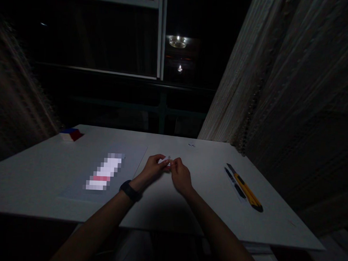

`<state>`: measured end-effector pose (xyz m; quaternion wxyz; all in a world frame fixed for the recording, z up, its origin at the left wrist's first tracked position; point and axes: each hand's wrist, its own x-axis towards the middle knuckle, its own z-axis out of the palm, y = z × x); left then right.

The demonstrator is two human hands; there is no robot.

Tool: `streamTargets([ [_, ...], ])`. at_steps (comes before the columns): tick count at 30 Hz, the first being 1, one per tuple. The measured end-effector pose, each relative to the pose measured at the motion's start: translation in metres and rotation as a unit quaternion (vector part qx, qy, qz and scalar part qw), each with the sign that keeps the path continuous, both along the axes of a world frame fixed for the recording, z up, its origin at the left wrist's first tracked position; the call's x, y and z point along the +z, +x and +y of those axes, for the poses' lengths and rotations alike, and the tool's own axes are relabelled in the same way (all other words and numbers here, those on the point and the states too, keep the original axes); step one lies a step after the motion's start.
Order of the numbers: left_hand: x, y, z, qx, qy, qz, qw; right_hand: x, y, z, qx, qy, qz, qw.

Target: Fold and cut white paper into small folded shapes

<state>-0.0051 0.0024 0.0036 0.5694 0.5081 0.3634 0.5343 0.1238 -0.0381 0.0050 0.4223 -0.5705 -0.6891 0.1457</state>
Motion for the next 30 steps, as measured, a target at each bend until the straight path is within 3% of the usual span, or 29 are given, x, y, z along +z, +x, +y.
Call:
streamTargets([
  [5, -0.006, -0.001, 0.003, 0.005, 0.035, 0.048, 0.998, -0.002, 0.0, 0.001, -0.021, 0.009, -0.074, 0.997],
  [15, 0.005, -0.002, -0.006, 0.134, 0.132, 0.208, 0.96, -0.006, -0.004, 0.002, -0.023, 0.014, -0.088, 0.996],
  [19, 0.009, 0.0, -0.009, 0.141, 0.116, 0.173, 0.968, -0.005, -0.005, 0.002, -0.015, 0.04, -0.037, 0.998],
  [23, 0.011, 0.002, -0.01, 0.104, 0.08, 0.099, 0.986, 0.0, -0.006, 0.001, 0.018, 0.059, 0.048, 0.997],
  [30, 0.009, 0.0, -0.01, 0.105, 0.058, 0.086, 0.989, -0.004, -0.003, 0.0, 0.036, 0.019, 0.133, 0.99],
])
